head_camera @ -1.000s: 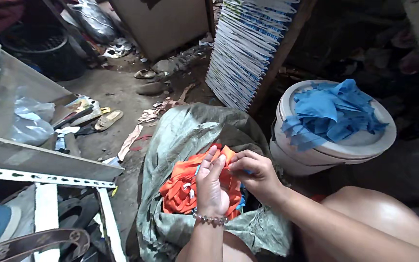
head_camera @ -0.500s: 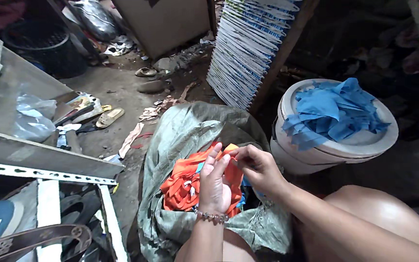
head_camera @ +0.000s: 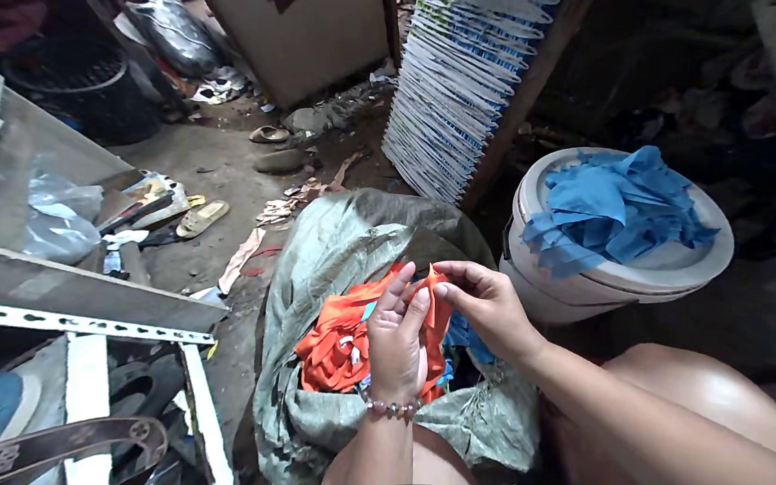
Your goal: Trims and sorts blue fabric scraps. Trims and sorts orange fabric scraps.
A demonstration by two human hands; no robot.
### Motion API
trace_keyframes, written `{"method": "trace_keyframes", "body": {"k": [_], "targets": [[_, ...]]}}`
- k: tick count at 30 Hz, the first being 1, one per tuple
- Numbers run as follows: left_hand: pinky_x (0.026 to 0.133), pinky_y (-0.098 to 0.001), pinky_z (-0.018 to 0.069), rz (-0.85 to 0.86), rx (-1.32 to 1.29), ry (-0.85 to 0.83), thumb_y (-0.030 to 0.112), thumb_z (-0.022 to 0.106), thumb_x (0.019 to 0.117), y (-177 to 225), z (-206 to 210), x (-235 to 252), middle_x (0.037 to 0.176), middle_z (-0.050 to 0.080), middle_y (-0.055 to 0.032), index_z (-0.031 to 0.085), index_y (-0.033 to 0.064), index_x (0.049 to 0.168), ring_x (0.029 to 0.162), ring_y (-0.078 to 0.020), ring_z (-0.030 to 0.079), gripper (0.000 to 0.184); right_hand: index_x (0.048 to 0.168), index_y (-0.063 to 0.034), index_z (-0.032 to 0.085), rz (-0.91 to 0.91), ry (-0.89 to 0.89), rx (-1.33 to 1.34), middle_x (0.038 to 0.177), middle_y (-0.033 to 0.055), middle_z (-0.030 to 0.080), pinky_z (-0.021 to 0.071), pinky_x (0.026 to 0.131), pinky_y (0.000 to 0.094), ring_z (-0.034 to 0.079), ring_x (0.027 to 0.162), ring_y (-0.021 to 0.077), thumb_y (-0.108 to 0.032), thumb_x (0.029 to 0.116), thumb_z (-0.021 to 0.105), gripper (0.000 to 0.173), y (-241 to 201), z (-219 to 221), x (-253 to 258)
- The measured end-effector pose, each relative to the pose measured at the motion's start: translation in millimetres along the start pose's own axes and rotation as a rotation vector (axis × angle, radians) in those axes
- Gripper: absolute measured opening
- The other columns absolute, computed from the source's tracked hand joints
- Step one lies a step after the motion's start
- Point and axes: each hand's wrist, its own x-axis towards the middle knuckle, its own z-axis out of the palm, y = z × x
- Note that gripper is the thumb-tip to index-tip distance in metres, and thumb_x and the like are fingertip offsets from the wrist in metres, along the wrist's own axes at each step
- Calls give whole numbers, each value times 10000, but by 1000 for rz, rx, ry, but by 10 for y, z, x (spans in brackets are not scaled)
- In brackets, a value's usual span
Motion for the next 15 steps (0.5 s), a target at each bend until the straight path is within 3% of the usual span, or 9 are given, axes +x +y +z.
{"method": "trace_keyframes", "body": {"k": [2, 4, 9, 15], "targets": [[739, -274, 617, 9, 6, -14, -89, 514, 958, -9, -6, -1, 947, 757, -72, 648, 0, 1244, 819, -117, 732, 328, 1157, -39, 734, 14, 12, -15, 956, 21, 736, 590, 759, 214, 691, 812, 52, -79, 929, 710, 233, -3, -3, -1], [755, -280, 614, 0, -5, 0, -59, 471, 982, 0, 5, -4, 943, 749, -68, 664, -5, 1209, 826, -118, 725, 303, 1062, -56, 752, -7, 35, -49, 939, 17, 723, 585, 747, 208, 683, 805, 57, -84, 919, 720, 149, 11, 4, -3], [693, -298, 626, -122, -105, 79, -27, 395, 1027, 67, 58, -17, 904, 742, -79, 669, 38, 1205, 755, -145, 731, 333, 943, -76, 764, -199, 113, -92, 929, 3, 689, 585, 725, 190, 664, 814, 48, -41, 866, 753, 85, 101, 6, -13], [698, -282, 620, -21, -14, -3, -35, 425, 992, 21, 25, -24, 898, 742, -59, 664, 13, 1218, 763, -120, 723, 333, 936, -94, 679, -327, 14, -189, 1094, 14, 648, 563, 768, 186, 635, 921, 41, -120, 938, 688, 28, 71, -29, 6]]}}
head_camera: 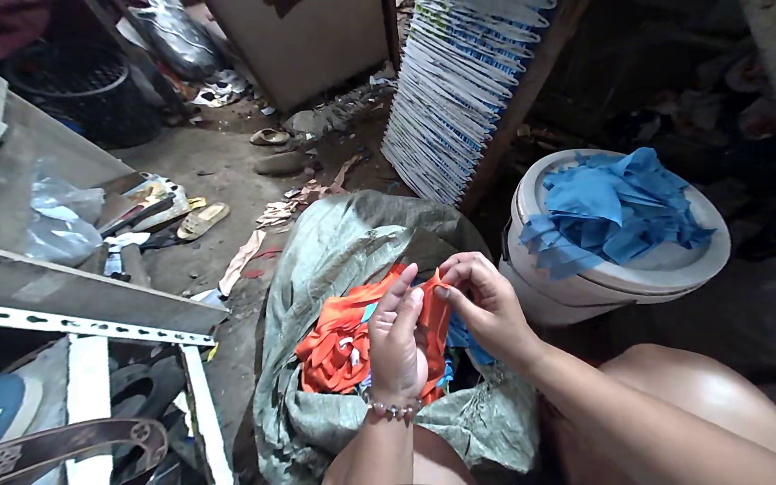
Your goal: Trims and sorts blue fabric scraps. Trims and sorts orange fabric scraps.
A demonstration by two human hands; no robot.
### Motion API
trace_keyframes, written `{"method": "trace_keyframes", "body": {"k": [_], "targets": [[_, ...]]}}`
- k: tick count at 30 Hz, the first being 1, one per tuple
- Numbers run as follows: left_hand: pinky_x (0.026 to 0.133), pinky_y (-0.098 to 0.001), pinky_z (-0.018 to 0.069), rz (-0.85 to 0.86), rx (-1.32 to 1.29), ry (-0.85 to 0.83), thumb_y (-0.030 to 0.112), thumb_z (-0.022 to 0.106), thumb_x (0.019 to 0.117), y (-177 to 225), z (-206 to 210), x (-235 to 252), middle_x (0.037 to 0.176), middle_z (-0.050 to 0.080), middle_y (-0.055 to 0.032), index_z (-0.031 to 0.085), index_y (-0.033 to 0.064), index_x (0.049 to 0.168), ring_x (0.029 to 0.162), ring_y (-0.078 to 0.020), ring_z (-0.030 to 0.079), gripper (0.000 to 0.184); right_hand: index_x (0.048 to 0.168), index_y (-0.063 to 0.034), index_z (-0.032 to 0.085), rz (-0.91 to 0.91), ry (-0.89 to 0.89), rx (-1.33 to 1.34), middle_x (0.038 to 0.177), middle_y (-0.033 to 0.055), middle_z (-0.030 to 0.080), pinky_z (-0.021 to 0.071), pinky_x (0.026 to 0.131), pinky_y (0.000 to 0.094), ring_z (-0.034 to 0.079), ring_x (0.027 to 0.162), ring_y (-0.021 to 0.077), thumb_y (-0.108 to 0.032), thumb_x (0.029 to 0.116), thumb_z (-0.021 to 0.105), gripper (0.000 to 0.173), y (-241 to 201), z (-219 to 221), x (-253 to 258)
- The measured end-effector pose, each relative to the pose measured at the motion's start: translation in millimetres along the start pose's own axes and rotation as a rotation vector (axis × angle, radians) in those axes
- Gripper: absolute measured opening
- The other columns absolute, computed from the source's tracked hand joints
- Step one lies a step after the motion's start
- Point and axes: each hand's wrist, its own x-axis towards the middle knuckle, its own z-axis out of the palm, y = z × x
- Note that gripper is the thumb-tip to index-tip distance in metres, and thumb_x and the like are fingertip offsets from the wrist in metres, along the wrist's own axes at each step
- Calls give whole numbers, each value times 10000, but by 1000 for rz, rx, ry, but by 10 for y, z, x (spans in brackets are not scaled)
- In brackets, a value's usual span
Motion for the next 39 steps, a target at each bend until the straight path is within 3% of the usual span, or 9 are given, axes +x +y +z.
{"method": "trace_keyframes", "body": {"k": [7, 9, 13, 17, 19, 23, 31, 36, 39], "targets": [[863, -247, 595, 308, 237, -218, 204, 770, 900, -98, -147, 33, 1067, 735, 30, 658, 83, 1283, 971, -68, 701, 417, 1128, -50, 599, 187, -18, 105, 933, 7, 683, 579, 726, 207, 667, 792, 46, -112, 958, 676, 197, -56, 10, 14], [860, -224, 594, 463, 372, -216, 43, 722, 908, -89, -166, 61, 1043, 746, 42, 661, 43, 1265, 945, -46, 706, 362, 1313, -17, 560, 277, -74, 192, 924, 9, 680, 578, 753, 224, 662, 801, 51, -92, 945, 686, 397, -112, -24, 54], [856, -211, 597, 565, 479, -185, -18, 707, 897, -16, -187, 93, 1013, 765, 56, 646, 31, 1297, 927, -31, 718, 407, 968, -35, 698, 422, -146, 363, 824, -8, 684, 560, 733, 213, 643, 752, 35, -7, 910, 700, 64, -202, -88, 133], [904, -255, 574, 214, 425, -202, 237, 761, 895, 40, -190, 80, 1235, 676, -47, 320, 8, 1546, 1059, -100, 677, 819, 968, -69, 669, 320, -188, 318, 834, -15, 664, 546, 690, 200, 627, 734, 32, -51, 954, 653, 28, -244, -145, 158], [882, -290, 585, -39, 340, -232, 304, 810, 839, 75, -199, 82, 1160, 684, -61, 427, -13, 1460, 1005, -111, 685, 795, 1000, -70, 638, 263, -220, 271, 849, -13, 651, 548, 697, 202, 625, 742, 33, -64, 981, 617, 29, -299, -182, 173], [798, -244, 602, -7, 246, -283, 98, 759, 878, 198, -135, -17, 860, 743, -1, 722, 38, 973, 815, -56, 710, 119, 1026, -63, 638, 130, -221, 252, 848, -28, 666, 563, 699, 188, 638, 738, 14, -42, 970, 636, 60, -426, -174, 185], [777, -202, 594, 385, 250, -320, 113, 678, 957, 671, 106, -119, 907, 747, 85, 773, 233, 975, 830, -6, 698, 154, 1011, 7, 674, -209, -136, 198, 870, -1, 691, 569, 706, 153, 644, 753, -6, 50, 916, 678, 104, -1010, -150, 358], [714, -245, 614, 196, 139, -119, -49, 564, 970, 598, 328, -155, 813, 730, -22, 725, 24, 950, 744, -73, 705, 178, 1009, -54, 690, 25, -36, 226, 840, 1, 675, 558, 647, 199, 626, 697, 41, -6, 921, 695, 100, -1005, -125, 399], [724, -262, 623, 126, 91, -47, -5, 483, 1034, 505, 396, -185, 833, 727, -48, 671, -23, 1007, 757, -98, 717, 191, 1219, -75, 605, 169, -115, 101, 980, 26, 693, 600, 770, 280, 686, 851, 99, -39, 867, 753, 384, -982, -344, 320]]}}
